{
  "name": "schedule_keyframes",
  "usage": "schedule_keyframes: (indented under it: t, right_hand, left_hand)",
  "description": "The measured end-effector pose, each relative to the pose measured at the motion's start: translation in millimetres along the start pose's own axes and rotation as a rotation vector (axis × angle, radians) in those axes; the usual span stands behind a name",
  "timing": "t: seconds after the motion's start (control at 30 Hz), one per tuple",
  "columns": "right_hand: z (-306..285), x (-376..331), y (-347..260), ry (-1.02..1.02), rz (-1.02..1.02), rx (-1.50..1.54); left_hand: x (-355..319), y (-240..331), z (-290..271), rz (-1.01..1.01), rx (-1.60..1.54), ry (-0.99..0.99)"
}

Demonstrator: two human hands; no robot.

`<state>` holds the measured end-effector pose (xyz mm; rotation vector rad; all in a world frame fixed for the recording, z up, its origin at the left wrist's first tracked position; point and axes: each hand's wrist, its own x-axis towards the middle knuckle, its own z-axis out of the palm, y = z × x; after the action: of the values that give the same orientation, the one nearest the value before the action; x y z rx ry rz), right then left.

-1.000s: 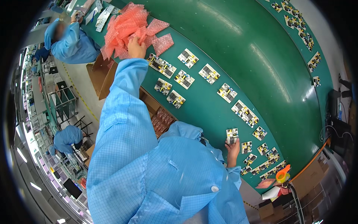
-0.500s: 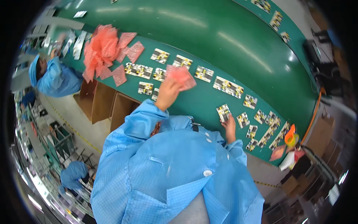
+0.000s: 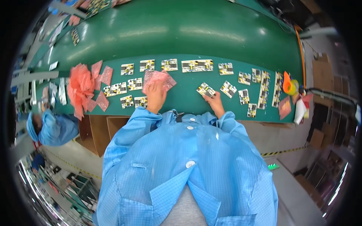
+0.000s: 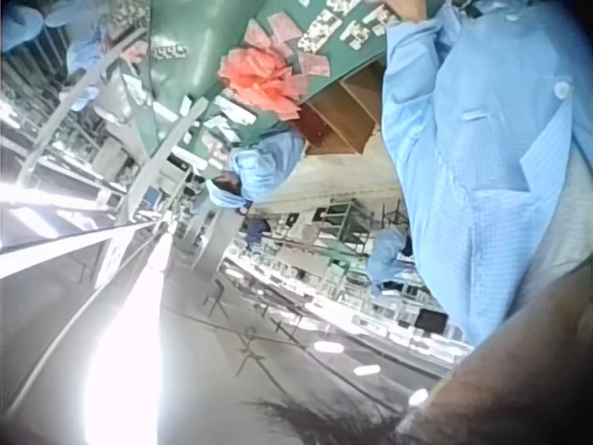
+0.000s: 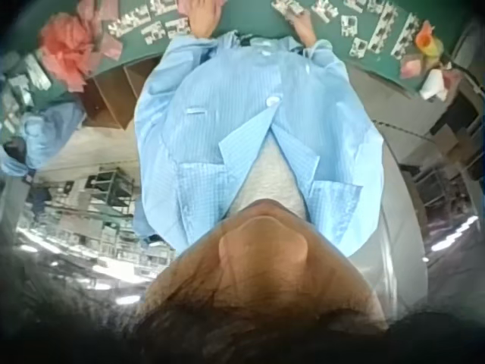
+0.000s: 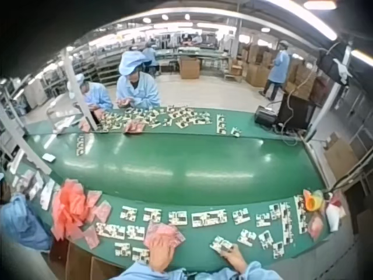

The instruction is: Picking up multiple circuit board components from an assembly line and placing them into a cardboard shipping box.

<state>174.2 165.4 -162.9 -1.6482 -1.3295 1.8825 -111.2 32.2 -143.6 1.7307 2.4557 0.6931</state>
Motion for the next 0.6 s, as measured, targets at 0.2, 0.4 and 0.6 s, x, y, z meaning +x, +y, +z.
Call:
schedule_keyframes:
  t: [0.2,0.4,0.6]
  right_hand:
    - [-10,3,9,-0.006,0.016,0.045]
    - [-28,-7,15,0.106,0.086,-0.106]
    - [-36,-12,0,0.256,-0.078,-0.112]
  left_hand:
    - [7,56,-3,0.255,-0.218,-0.07]
    - [-18,52,23,0.418,-0.263,-0.346]
    - [-26,59,33,0.445,-0.093,-0.373]
